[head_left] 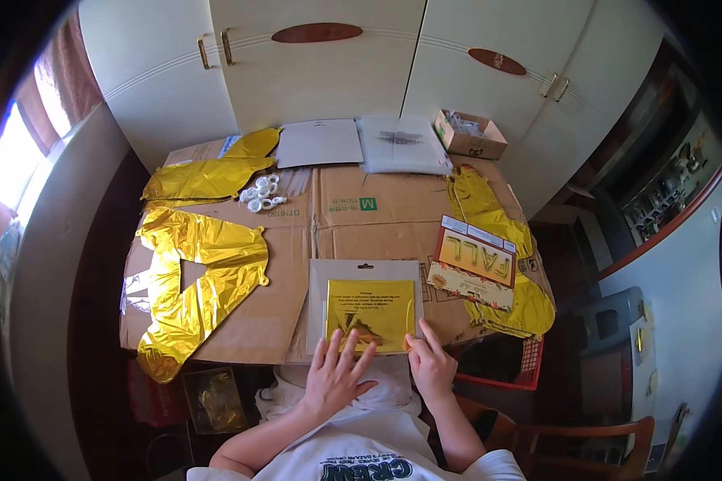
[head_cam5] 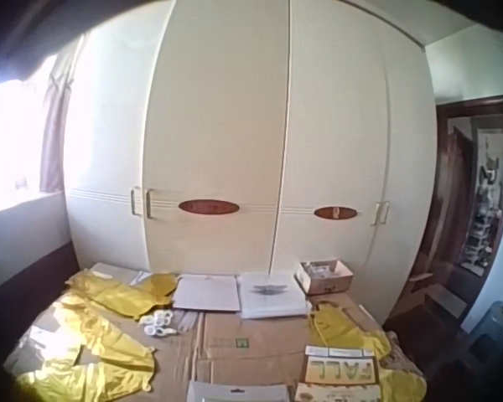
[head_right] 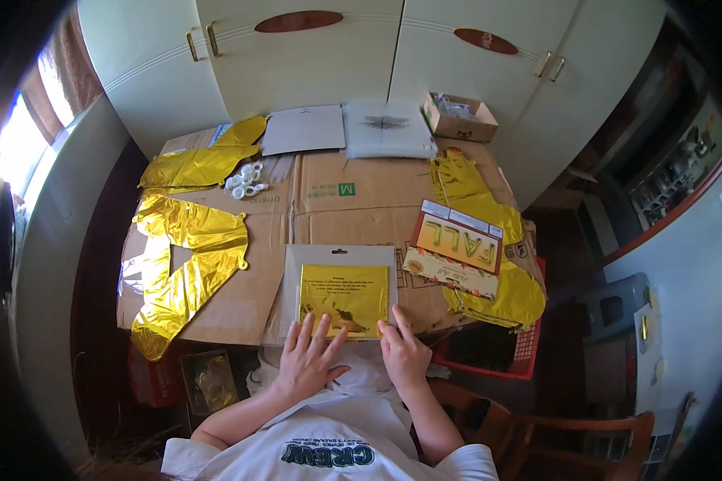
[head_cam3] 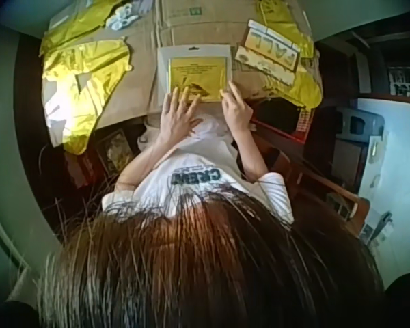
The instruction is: Folding gold foil balloons and placing them into yellow envelopes with instruction sheets.
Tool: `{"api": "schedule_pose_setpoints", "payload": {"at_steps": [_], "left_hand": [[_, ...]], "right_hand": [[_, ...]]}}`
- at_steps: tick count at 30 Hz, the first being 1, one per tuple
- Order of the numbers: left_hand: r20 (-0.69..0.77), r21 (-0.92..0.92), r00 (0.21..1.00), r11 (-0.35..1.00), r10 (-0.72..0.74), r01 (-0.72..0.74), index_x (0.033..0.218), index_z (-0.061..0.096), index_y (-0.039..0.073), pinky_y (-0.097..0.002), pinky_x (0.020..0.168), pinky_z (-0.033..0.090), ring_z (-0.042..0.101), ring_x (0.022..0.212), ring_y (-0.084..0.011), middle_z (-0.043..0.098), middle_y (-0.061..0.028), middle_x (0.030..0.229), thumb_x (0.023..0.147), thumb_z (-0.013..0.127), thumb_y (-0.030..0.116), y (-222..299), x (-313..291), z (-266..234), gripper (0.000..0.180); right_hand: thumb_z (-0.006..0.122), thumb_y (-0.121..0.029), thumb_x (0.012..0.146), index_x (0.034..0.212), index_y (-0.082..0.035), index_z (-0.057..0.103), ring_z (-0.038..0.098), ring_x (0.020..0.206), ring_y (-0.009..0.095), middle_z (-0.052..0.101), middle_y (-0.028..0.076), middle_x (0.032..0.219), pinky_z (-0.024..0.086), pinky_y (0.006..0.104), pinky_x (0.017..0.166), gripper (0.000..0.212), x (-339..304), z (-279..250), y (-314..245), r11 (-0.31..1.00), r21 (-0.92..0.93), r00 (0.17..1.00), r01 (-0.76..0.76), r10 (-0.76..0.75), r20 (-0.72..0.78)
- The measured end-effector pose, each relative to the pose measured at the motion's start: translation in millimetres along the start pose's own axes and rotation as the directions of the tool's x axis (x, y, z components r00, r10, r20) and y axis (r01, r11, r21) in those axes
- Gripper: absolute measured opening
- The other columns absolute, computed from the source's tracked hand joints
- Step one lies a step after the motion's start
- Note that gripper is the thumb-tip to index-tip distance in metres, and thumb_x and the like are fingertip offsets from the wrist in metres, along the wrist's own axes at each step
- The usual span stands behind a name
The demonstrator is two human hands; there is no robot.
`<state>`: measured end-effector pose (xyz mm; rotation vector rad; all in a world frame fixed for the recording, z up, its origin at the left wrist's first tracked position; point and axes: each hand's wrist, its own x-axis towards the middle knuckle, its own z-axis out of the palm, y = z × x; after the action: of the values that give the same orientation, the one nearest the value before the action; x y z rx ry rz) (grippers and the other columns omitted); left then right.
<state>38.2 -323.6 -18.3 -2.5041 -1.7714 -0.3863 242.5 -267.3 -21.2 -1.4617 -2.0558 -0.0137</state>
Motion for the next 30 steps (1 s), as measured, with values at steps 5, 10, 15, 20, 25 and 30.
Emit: {"api": "schedule_pose_setpoints", "payload": {"at_steps": [5,10,15,20,25,30], "left_hand": [[0.004,0.018,1.0,1.0,-0.015,0.015,0.142,0.048,0.018,-0.0567,0.111,0.027,0.037,0.136,-0.0409,0.043,-0.0188,0.146,0.079,0.064,0.06,-6.6,-6.1,-2.5,0.077],[0.005,0.03,1.0,0.999,-0.027,0.026,0.141,0.05,0.019,-0.0577,0.111,0.026,0.037,0.136,-0.0405,0.043,-0.0187,0.145,0.079,0.064,0.061,-4.1,-4.6,-5.2,0.076],[-0.025,0.041,0.999,0.999,-0.025,0.026,0.14,0.051,0.021,-0.0571,0.111,0.026,0.041,0.134,-0.038,0.047,-0.0164,0.144,0.08,0.064,0.06,-7.8,-5.2,-3.4,0.073],[-0.024,0.017,0.999,0.999,-0.034,0.035,0.141,0.047,0.01,-0.0559,0.112,0.026,0.043,0.134,-0.0343,0.048,-0.0151,0.144,0.081,0.064,0.058,-8.6,-6.9,-4.0,0.079],[-0.022,-0.027,0.998,0.998,-0.065,0.065,0.14,0.044,-0.003,-0.0565,0.113,0.024,0.04,0.137,-0.0348,0.046,-0.019,0.145,0.081,0.064,0.058,-9.2,-7.2,-6.4,0.087],[-0.009,0.025,0.977,0.977,-0.213,0.213,0.139,0.043,-0.008,-0.0564,0.114,0.023,0.039,0.138,-0.0345,0.045,-0.0236,0.144,0.082,0.062,0.061,-11.1,-19.2,-12.1,0.091]], "right_hand": [[0.069,-0.01,0.079,0.098,-0.012,0.072,0.068,0.06,0.018,0.063,0.004,0.129,0.054,0.0293,0.051,0.019,3.0,1.9,2.3,0.993,-0.071,0.994,0.099,-0.102,-0.04],[0.063,-0.005,0.075,0.123,-0.01,0.066,0.067,0.055,0.015,0.065,0.008,0.126,0.054,0.028,0.049,0.048,0.5,-8.5,-37.2,0.952,-0.05,0.947,0.302,-0.294,0.13],[0.058,-0.005,0.078,0.128,-0.011,0.061,0.068,0.056,0.02,0.062,0.007,0.131,0.055,0.031,0.049,0.051,-6.1,-3.7,-22.1,0.963,-0.116,0.948,0.243,-0.21,0.24],[0.059,-0.004,0.075,0.13,-0.014,0.061,0.068,0.056,0.025,0.061,0.004,0.132,0.056,0.0345,0.05,0.055,-14.8,-10.7,5.9,0.977,-0.131,0.967,0.17,-0.14,0.214],[0.058,-0.003,0.074,0.132,-0.014,0.059,0.068,0.058,0.025,0.062,0.005,0.132,0.057,0.0348,0.051,0.059,-13.6,-13.4,7.2,0.982,-0.119,0.966,0.149,-0.119,0.231],[0.061,-0.005,0.077,0.129,-0.012,0.062,0.069,0.059,0.025,0.064,0.006,0.128,0.057,0.0342,0.052,0.053,-19.0,-13.1,1.0,0.993,-0.077,0.985,0.091,-0.079,0.154]]}}
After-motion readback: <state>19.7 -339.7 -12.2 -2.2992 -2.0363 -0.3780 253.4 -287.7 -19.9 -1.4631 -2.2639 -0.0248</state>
